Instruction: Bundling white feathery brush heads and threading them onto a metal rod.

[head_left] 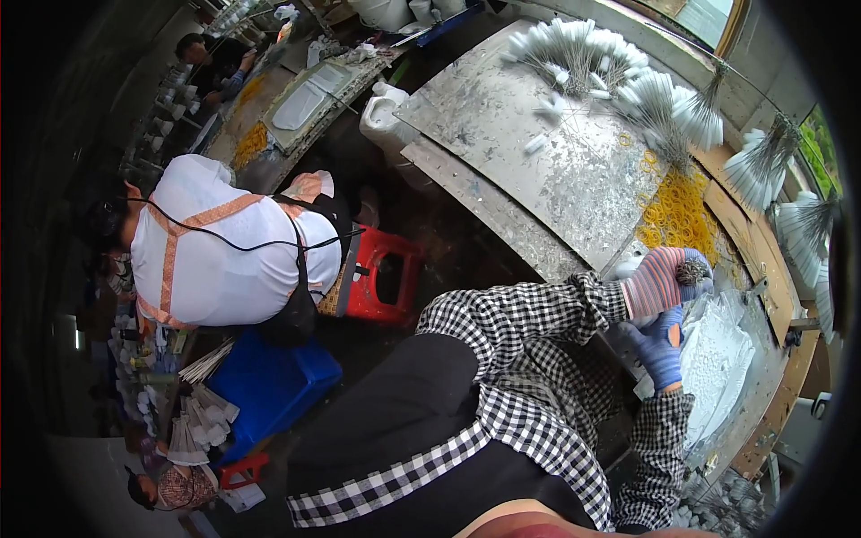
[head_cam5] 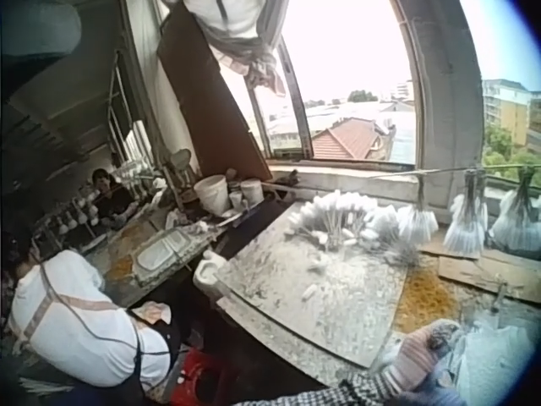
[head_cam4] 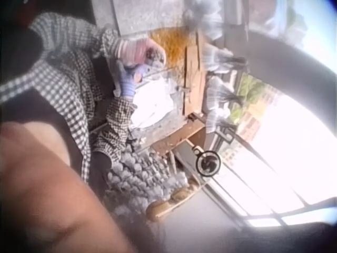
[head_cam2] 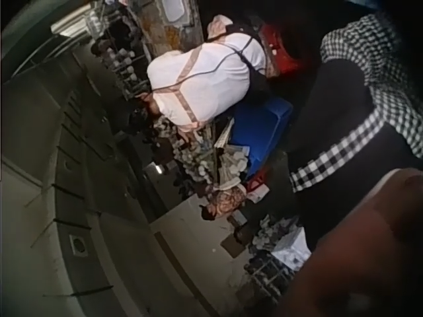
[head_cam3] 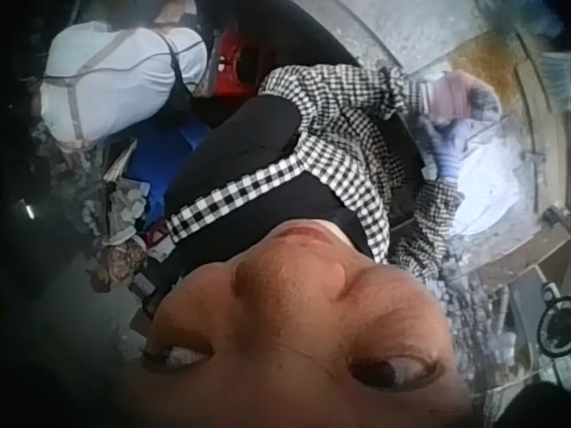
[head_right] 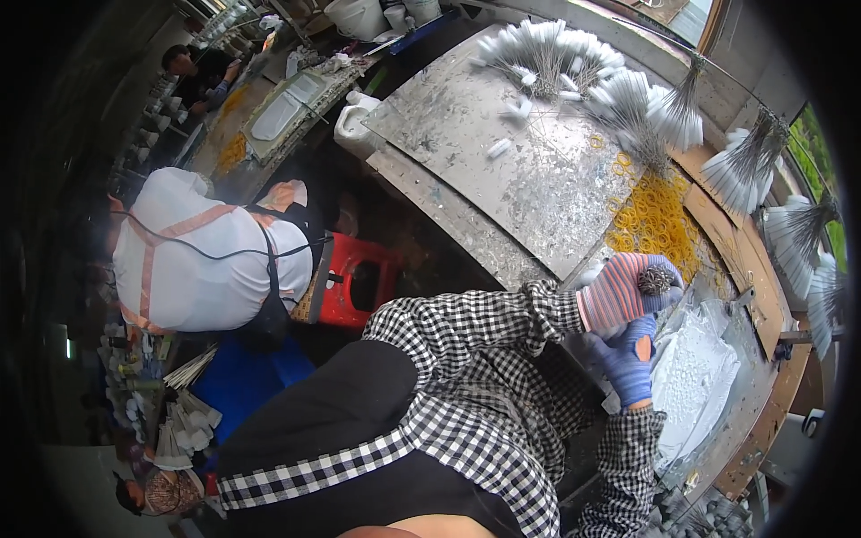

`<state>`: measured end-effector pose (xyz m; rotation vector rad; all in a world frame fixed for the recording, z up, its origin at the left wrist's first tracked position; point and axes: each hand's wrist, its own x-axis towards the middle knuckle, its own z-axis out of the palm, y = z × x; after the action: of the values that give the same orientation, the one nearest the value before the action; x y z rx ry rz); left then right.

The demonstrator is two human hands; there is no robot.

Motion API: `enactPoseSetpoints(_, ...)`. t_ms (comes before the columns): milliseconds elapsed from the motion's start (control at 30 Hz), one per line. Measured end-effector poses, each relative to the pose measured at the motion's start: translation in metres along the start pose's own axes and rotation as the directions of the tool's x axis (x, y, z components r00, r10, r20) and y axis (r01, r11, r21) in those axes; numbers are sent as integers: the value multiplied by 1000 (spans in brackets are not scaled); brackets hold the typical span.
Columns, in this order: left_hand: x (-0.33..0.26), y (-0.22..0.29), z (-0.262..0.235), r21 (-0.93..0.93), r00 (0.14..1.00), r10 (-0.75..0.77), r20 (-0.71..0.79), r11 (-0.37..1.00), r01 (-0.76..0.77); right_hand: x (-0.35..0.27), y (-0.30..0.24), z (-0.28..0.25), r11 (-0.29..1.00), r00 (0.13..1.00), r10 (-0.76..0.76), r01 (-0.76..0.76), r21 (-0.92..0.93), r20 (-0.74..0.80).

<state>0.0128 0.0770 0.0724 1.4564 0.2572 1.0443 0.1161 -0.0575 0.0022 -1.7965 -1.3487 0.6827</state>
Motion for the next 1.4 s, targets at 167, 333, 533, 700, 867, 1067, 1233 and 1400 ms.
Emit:
enactPoseSetpoints(167,-3,13,-1,36,998,-4,55,999,2,40,-178,-125,828,885,-460,402,-391,-65)
enactPoseSetpoints(333,-16,19,11,-463,955,-160,249,847,262,71,-237,-77,567,739,-622,653,-501,259)
enactPoseSetpoints(533,-21,-14,24,-887,967,-173,186,393,241,98,-226,-48,666,656,-481,705,-244,582)
enactPoseSetpoints(700,-15,-17,23,-858,964,-150,218,442,263,98,-204,-39,693,705,-483,670,-265,520)
enactPoseSetpoints(867,-9,-16,23,-828,958,-127,259,482,288,100,-240,-60,646,677,-547,715,-267,492)
enactPoseSetpoints(1067,1,-19,14,-778,953,-124,277,553,298,99,-207,-48,909,837,-414,397,123,357)
enactPoseSetpoints(1233,13,53,-24,-221,965,7,261,974,53,62,-169,-76,890,945,-319,274,365,70)
enactPoseSetpoints(1400,-8,56,23,-368,995,-88,-41,927,67,44,-67,-50,955,899,-280,297,-1,337)
